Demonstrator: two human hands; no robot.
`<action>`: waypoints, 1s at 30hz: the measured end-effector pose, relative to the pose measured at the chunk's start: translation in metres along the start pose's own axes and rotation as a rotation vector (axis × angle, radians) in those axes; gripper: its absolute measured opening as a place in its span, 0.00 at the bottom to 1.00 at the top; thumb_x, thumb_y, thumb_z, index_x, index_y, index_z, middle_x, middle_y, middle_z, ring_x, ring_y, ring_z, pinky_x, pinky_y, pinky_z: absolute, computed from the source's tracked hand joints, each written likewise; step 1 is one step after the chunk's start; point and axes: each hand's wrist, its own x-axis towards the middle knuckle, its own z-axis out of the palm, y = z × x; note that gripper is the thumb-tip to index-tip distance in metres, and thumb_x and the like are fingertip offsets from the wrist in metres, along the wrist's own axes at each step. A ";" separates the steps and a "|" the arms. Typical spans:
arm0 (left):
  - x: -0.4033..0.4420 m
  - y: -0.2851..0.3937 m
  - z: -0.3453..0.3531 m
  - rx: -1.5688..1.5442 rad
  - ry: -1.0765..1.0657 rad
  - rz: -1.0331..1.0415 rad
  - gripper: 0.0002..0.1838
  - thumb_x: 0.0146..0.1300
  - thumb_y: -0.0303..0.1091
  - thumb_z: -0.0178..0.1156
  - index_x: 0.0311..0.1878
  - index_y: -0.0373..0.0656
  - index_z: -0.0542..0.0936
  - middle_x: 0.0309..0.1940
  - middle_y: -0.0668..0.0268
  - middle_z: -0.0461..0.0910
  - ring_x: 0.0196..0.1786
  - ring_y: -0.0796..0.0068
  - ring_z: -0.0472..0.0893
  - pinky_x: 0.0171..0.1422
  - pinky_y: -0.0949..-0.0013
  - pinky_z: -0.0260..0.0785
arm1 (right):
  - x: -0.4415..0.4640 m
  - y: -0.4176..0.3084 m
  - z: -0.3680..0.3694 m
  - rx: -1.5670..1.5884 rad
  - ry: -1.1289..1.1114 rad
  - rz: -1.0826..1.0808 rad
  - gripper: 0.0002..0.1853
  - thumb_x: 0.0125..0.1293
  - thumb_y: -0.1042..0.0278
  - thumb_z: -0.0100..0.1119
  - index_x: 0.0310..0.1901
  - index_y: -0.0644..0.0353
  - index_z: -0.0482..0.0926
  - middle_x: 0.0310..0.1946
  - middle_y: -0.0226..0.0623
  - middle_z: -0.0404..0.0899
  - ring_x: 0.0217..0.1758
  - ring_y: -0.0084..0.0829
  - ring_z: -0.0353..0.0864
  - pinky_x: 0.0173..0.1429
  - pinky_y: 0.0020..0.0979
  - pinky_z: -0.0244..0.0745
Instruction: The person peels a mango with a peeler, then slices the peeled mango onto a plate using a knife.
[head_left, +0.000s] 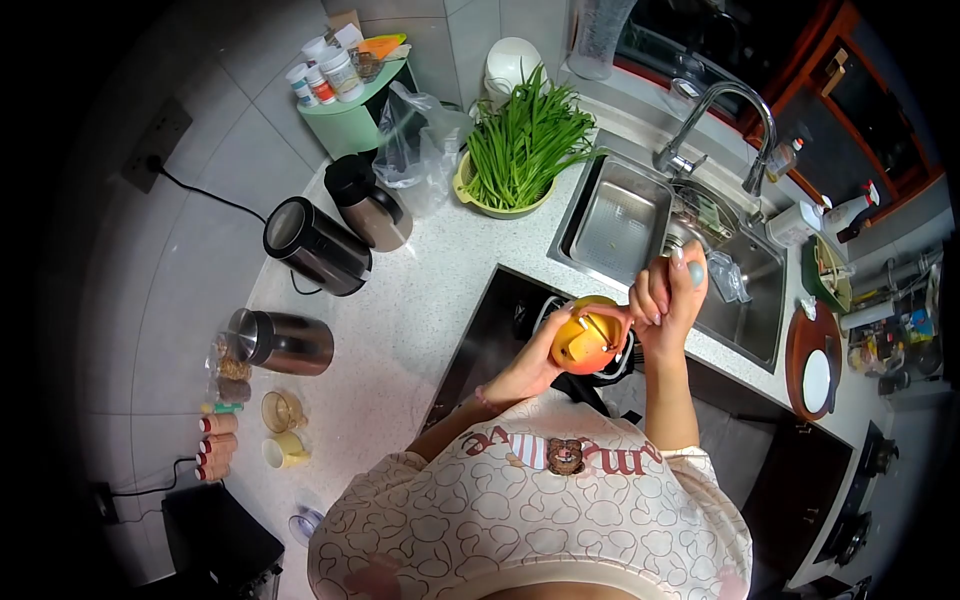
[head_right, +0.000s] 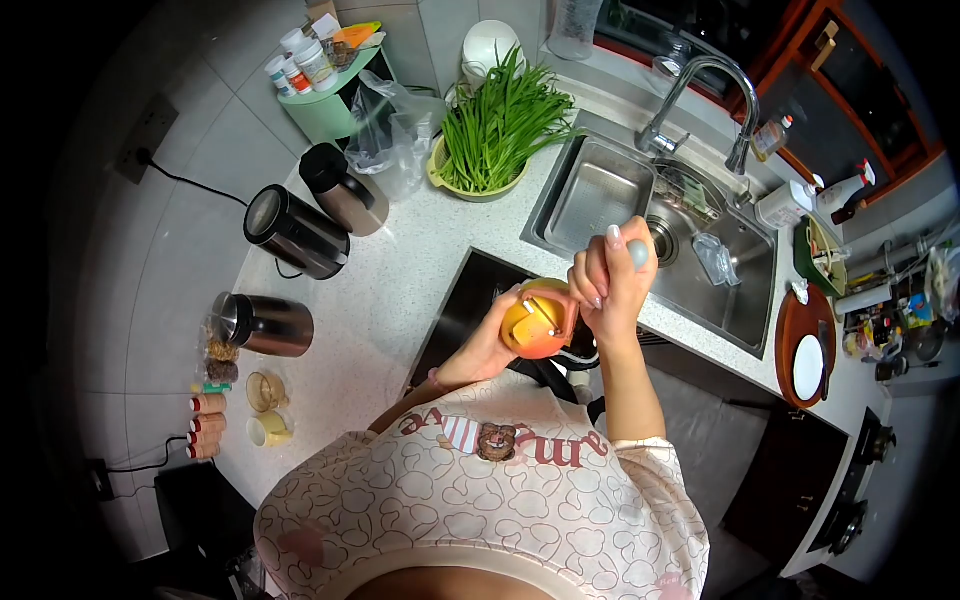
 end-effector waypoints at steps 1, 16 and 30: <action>-0.002 0.002 -0.001 -0.011 -0.020 -0.013 0.27 0.71 0.54 0.43 0.63 0.45 0.67 0.55 0.65 0.74 0.57 0.75 0.75 0.61 0.65 0.69 | 0.001 0.000 0.000 0.003 0.003 0.000 0.10 0.73 0.69 0.46 0.31 0.53 0.61 0.09 0.24 0.53 0.07 0.15 0.47 0.11 0.19 0.43; -0.002 -0.003 -0.014 0.009 -0.091 0.132 0.33 0.67 0.57 0.48 0.65 0.40 0.65 0.58 0.62 0.72 0.59 0.72 0.73 0.64 0.64 0.65 | 0.009 -0.001 0.002 0.168 0.078 0.033 0.10 0.74 0.68 0.44 0.31 0.51 0.62 0.09 0.22 0.53 0.07 0.14 0.46 0.09 0.17 0.43; 0.000 0.002 -0.013 0.027 -0.198 0.169 0.35 0.65 0.58 0.46 0.67 0.41 0.63 0.60 0.60 0.69 0.61 0.69 0.71 0.65 0.63 0.64 | 0.017 -0.004 -0.001 0.240 0.074 0.029 0.08 0.75 0.67 0.42 0.34 0.50 0.65 0.09 0.22 0.53 0.07 0.14 0.47 0.08 0.17 0.43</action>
